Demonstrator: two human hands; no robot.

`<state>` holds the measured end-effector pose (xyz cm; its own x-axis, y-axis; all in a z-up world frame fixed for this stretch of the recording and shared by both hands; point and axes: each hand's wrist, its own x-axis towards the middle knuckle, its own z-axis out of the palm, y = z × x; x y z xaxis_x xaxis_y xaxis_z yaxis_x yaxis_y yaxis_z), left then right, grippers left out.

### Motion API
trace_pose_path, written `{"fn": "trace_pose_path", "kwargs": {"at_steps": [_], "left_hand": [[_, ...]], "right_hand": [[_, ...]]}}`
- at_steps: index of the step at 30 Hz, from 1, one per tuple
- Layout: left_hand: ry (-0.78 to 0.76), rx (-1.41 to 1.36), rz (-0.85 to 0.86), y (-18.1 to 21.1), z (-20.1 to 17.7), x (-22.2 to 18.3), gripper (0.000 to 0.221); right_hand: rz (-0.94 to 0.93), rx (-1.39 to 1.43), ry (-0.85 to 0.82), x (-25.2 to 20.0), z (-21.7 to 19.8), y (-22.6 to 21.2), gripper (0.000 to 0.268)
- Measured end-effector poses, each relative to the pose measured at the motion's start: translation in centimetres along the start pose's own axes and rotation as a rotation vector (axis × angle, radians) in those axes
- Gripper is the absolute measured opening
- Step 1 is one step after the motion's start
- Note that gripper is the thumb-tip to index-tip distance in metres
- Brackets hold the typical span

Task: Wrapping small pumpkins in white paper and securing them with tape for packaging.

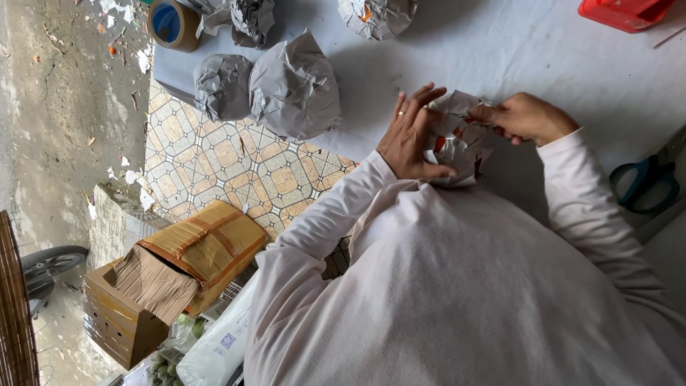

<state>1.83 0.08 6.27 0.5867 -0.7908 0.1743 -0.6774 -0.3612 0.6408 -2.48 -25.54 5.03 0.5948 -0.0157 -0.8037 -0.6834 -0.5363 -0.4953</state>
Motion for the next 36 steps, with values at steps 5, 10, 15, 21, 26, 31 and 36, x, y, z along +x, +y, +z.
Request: {"fn": "trace_pose_path", "kwargs": {"at_steps": [5,10,15,21,26,31,36], "left_hand": [[-0.134,0.039,0.102,-1.8,0.6,0.3,0.112],[0.037,0.011,0.074,-3.1,4.1,0.8,0.091],[0.145,-0.062,0.093,-3.5,4.3,0.6,0.081],[0.173,-0.134,0.145,-3.5,2.4,0.5,0.076],[0.07,-0.272,0.086,-2.2,0.4,-0.1,0.087],[0.575,-0.024,-0.332,-2.1,3.7,-3.0,0.084],[0.606,-0.791,-0.806,-3.5,4.8,-4.4,0.069]], "right_hand": [[-0.064,0.507,0.031,-0.8,2.1,-1.4,0.063],[-0.324,0.59,0.035,3.4,3.7,3.7,0.058],[-0.311,0.718,-0.077,5.5,4.9,6.0,0.039],[-0.366,0.844,-0.222,3.4,3.9,6.5,0.023],[-0.38,0.758,0.006,3.7,3.6,7.1,0.028],[-0.519,0.958,0.024,1.5,2.5,4.3,0.038],[-0.537,0.788,-0.114,0.3,4.1,1.7,0.071]]}}
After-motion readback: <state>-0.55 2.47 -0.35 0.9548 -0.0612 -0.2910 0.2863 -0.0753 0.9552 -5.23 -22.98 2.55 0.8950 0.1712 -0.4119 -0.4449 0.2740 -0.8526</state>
